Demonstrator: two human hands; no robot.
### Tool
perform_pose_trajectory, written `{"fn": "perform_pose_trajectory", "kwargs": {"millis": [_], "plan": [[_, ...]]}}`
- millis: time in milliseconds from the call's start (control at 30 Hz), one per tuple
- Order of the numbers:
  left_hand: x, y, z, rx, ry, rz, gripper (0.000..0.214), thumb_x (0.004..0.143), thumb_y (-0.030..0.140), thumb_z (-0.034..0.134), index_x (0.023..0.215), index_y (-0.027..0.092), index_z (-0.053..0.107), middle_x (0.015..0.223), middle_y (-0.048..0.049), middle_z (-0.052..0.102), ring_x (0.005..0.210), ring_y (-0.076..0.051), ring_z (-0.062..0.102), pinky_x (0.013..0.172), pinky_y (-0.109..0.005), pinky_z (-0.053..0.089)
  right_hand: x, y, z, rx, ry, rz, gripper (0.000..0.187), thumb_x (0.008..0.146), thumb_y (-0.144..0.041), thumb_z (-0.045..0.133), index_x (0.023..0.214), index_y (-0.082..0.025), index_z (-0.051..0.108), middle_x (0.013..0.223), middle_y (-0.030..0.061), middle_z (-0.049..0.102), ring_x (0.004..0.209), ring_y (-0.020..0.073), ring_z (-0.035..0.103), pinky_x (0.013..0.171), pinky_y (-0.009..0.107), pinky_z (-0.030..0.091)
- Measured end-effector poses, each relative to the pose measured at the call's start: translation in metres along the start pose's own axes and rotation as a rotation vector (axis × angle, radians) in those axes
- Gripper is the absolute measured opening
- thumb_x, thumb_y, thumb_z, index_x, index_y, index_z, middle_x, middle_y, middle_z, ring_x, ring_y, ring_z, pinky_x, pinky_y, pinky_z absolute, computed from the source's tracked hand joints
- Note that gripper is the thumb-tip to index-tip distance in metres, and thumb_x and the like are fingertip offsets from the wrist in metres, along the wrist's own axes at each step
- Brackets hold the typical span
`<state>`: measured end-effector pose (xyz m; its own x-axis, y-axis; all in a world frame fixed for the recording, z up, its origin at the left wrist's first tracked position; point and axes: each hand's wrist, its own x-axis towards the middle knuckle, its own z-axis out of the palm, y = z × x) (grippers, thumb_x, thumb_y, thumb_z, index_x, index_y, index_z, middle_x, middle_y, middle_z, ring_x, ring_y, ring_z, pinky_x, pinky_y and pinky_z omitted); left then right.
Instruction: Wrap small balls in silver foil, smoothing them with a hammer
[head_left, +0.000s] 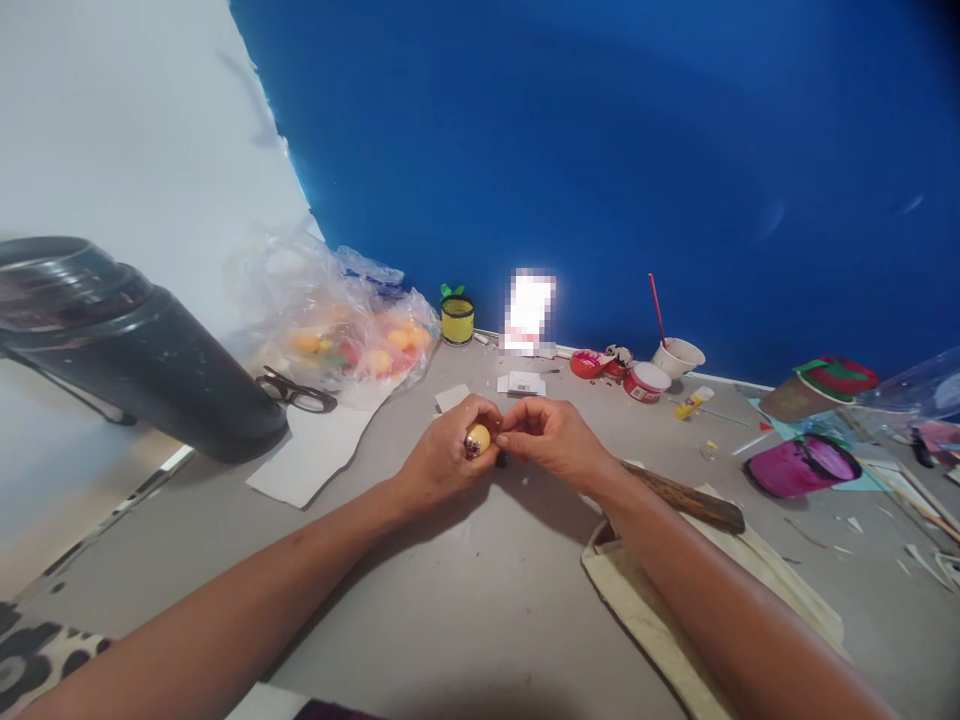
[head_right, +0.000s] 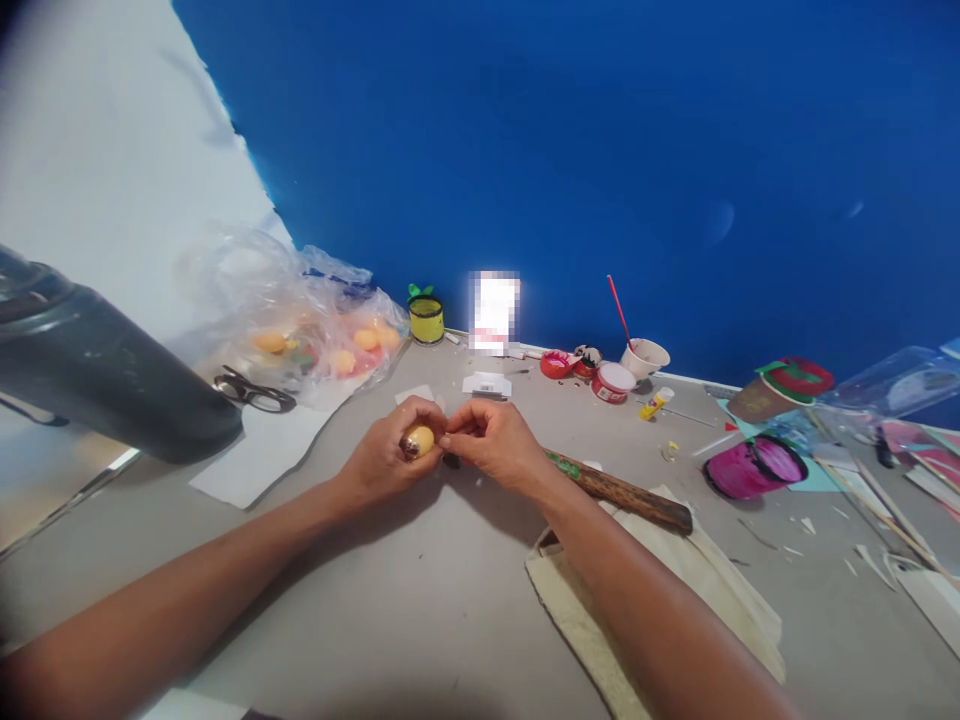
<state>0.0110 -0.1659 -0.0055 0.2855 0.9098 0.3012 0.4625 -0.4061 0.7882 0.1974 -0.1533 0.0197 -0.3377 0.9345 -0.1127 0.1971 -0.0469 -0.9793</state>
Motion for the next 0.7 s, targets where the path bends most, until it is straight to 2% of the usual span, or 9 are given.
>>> {"fn": "perform_pose_trajectory", "kwargs": {"millis": [133,233,367,500,567,700], "plan": [[0.001,0.002,-0.002,0.003,-0.026,-0.023,0.010,0.083,0.028,0.064,0.090,0.021,0.061,0.088,0.0007,0.068,0.075,-0.015,0.061,0.070,-0.027,0.047,0.001,0.001,-0.002,-0.038,-0.040,0.023,0.016,0.073,-0.029,0.075,0.084,-0.018,0.071,0.072,0.0017,0.071,0.060,0.0137,0.060,0.058,0.027,0.045],[0.001,0.007,-0.004,-0.105,-0.068,-0.113,0.014,0.078,0.024,0.066,0.090,0.021,0.060,0.084,0.0020,0.065,0.072,-0.014,0.059,0.065,-0.026,0.046,0.002,0.001,-0.006,-0.043,-0.071,0.039,0.015,0.074,-0.028,0.074,0.085,-0.017,0.073,0.072,0.0012,0.070,0.056,0.0116,0.058,0.058,0.026,0.045],[0.002,0.010,-0.007,-0.344,-0.136,-0.206,0.028,0.073,0.015,0.062,0.100,0.021,0.058,0.083,0.0027,0.061,0.070,-0.013,0.058,0.060,-0.024,0.045,0.005,0.002,-0.013,0.104,-0.068,0.047,0.020,0.073,-0.033,0.079,0.083,-0.017,0.071,0.073,-0.0010,0.065,0.055,0.0092,0.055,0.057,0.025,0.047],[0.005,0.008,-0.009,-0.526,-0.112,-0.288,0.035,0.076,0.019,0.065,0.110,0.022,0.056,0.086,0.0018,0.063,0.066,-0.012,0.059,0.060,-0.025,0.046,0.007,0.005,-0.016,0.310,-0.072,0.061,0.032,0.069,-0.041,0.086,0.084,-0.017,0.070,0.071,-0.0021,0.061,0.060,0.0093,0.054,0.056,0.024,0.047],[0.006,0.008,-0.009,-0.579,-0.098,-0.317,0.040,0.077,0.023,0.068,0.115,0.021,0.056,0.089,0.0006,0.066,0.063,-0.011,0.058,0.060,-0.026,0.048,0.007,0.005,-0.014,0.373,-0.080,0.069,0.035,0.068,-0.042,0.089,0.083,-0.017,0.069,0.070,-0.0018,0.061,0.061,0.0092,0.053,0.056,0.023,0.045],[0.006,0.013,-0.010,-0.561,-0.087,-0.352,0.048,0.073,0.024,0.074,0.119,0.017,0.060,0.077,0.0023,0.063,0.062,-0.012,0.058,0.057,-0.025,0.045,0.005,0.004,-0.007,0.430,-0.082,0.060,0.039,0.067,-0.046,0.090,0.080,-0.017,0.068,0.070,-0.0006,0.061,0.063,0.0103,0.053,0.053,0.021,0.042]]}}
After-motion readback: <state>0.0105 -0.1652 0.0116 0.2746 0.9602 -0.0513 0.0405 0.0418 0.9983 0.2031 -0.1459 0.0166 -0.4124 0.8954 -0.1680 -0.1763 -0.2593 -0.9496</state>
